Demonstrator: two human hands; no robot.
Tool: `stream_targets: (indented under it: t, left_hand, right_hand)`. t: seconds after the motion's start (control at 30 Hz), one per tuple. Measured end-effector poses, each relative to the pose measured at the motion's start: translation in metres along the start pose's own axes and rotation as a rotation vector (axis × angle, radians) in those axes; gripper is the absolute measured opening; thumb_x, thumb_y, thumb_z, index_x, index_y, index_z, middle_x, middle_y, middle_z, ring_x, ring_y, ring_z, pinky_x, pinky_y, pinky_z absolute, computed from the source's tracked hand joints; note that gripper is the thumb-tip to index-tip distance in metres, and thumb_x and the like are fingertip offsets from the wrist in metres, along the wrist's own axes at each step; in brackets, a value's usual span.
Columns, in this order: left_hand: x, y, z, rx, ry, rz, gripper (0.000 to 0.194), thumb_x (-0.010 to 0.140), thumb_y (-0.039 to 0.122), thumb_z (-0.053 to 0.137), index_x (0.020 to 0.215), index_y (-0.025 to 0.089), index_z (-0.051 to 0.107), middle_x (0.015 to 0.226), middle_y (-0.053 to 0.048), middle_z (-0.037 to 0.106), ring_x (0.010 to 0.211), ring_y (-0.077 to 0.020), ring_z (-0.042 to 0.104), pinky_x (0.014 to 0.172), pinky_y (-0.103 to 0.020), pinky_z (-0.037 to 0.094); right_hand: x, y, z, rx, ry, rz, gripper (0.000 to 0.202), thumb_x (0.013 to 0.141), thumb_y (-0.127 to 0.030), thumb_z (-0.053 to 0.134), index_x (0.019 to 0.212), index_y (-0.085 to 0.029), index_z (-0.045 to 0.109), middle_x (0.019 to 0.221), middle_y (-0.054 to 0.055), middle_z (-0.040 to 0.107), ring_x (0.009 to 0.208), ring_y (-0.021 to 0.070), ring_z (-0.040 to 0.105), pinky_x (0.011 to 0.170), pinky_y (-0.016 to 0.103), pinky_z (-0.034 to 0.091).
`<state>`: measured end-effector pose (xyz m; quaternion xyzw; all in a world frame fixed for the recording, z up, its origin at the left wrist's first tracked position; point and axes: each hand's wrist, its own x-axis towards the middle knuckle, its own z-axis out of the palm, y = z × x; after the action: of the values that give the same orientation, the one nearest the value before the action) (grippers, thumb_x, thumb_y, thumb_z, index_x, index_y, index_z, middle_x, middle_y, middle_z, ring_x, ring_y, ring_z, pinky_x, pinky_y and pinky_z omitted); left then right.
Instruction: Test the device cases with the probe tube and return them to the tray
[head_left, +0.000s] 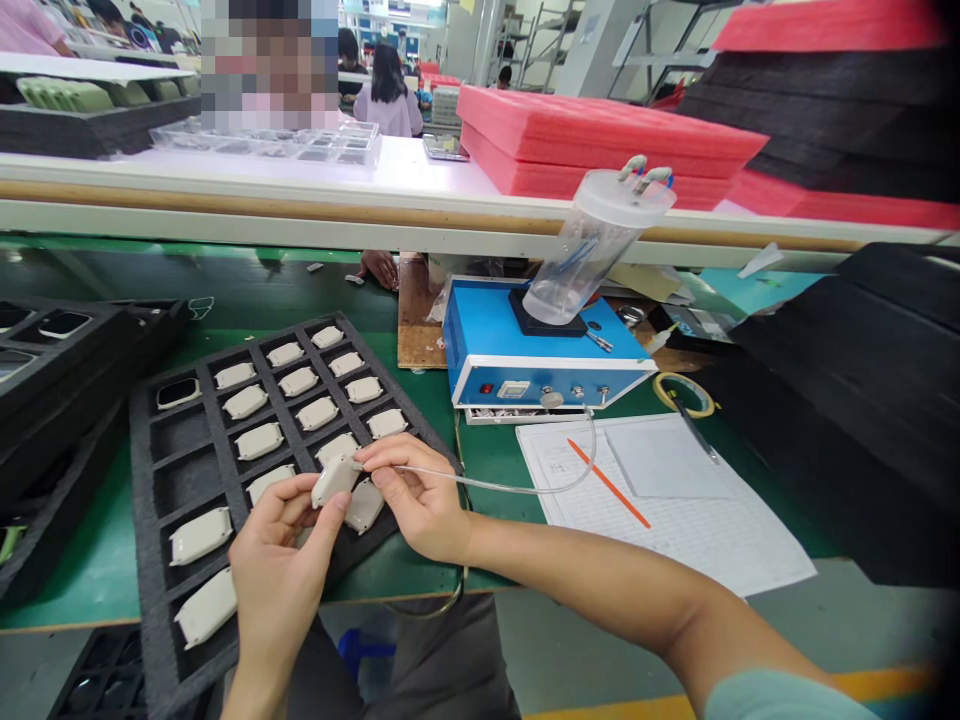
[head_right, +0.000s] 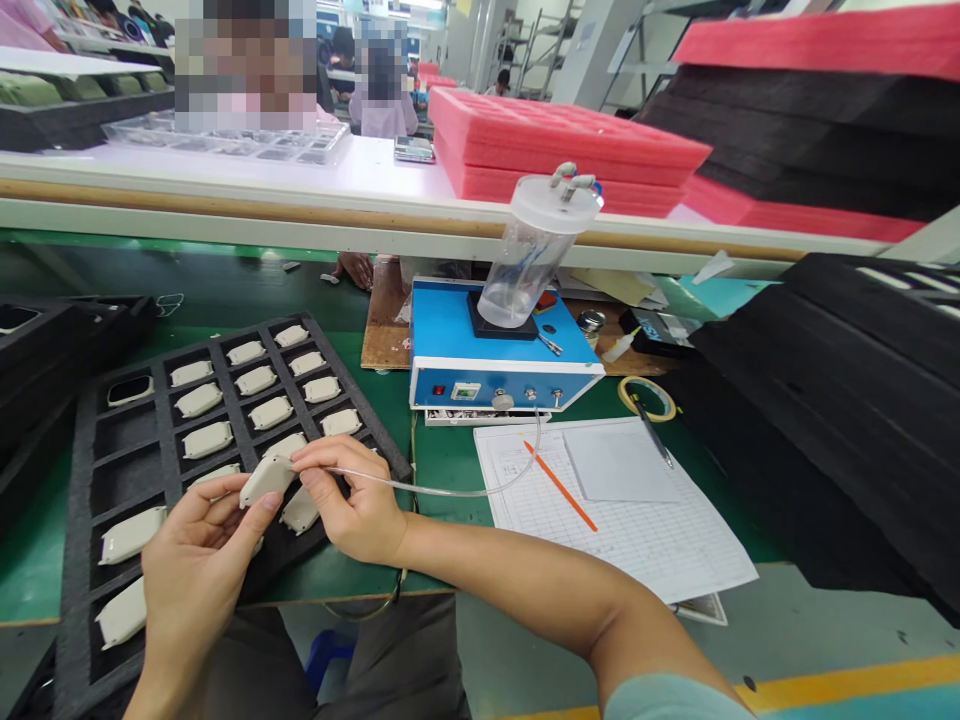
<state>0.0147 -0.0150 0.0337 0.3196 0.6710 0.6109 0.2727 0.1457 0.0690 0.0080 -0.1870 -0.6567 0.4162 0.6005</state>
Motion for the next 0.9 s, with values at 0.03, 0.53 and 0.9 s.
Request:
stream_targets:
  t: [0.03,0.53,0.9]
  left_hand:
    - [-0.001,0.001,0.002,0.006,0.003,0.009,0.046,0.065,0.042,0.092,0.097,0.017,0.070,0.087,-0.007,0.080,0.075,-0.0174,0.073,0.072,-0.024,0.057]
    - [0.056,0.007,-0.121,0.777,0.030,0.255,0.025,0.089,0.026,0.059,0.109,0.019,0.072,0.100,-0.008,0.075,0.090,-0.0249,0.067,0.083,-0.038,0.053]
    - [0.131,0.038,-0.113,0.872,0.060,0.231,0.044,0.100,0.036,0.045,0.083,0.005,0.071,0.118,-0.004,0.075,0.117,-0.0173,0.068,0.106,-0.030,0.047]
  right_hand:
    - [0.000,-0.001,-0.001,0.000,-0.008,0.002,0.016,0.103,-0.031,0.060,0.098,-0.025,0.074,0.102,0.009,0.080,0.098,0.0212,0.077,0.087,0.039,0.064]
    - [-0.029,-0.005,-0.006,0.034,-0.008,0.131,0.014,0.101,-0.023,0.063,0.099,-0.025,0.076,0.106,0.009,0.076,0.103,0.0241,0.075,0.091,0.046,0.066]
    - [-0.033,-0.002,-0.008,-0.030,0.020,0.147,0.015,0.101,-0.027,0.064,0.100,-0.022,0.079,0.104,0.009,0.077,0.097,0.0235,0.077,0.088,0.045,0.066]
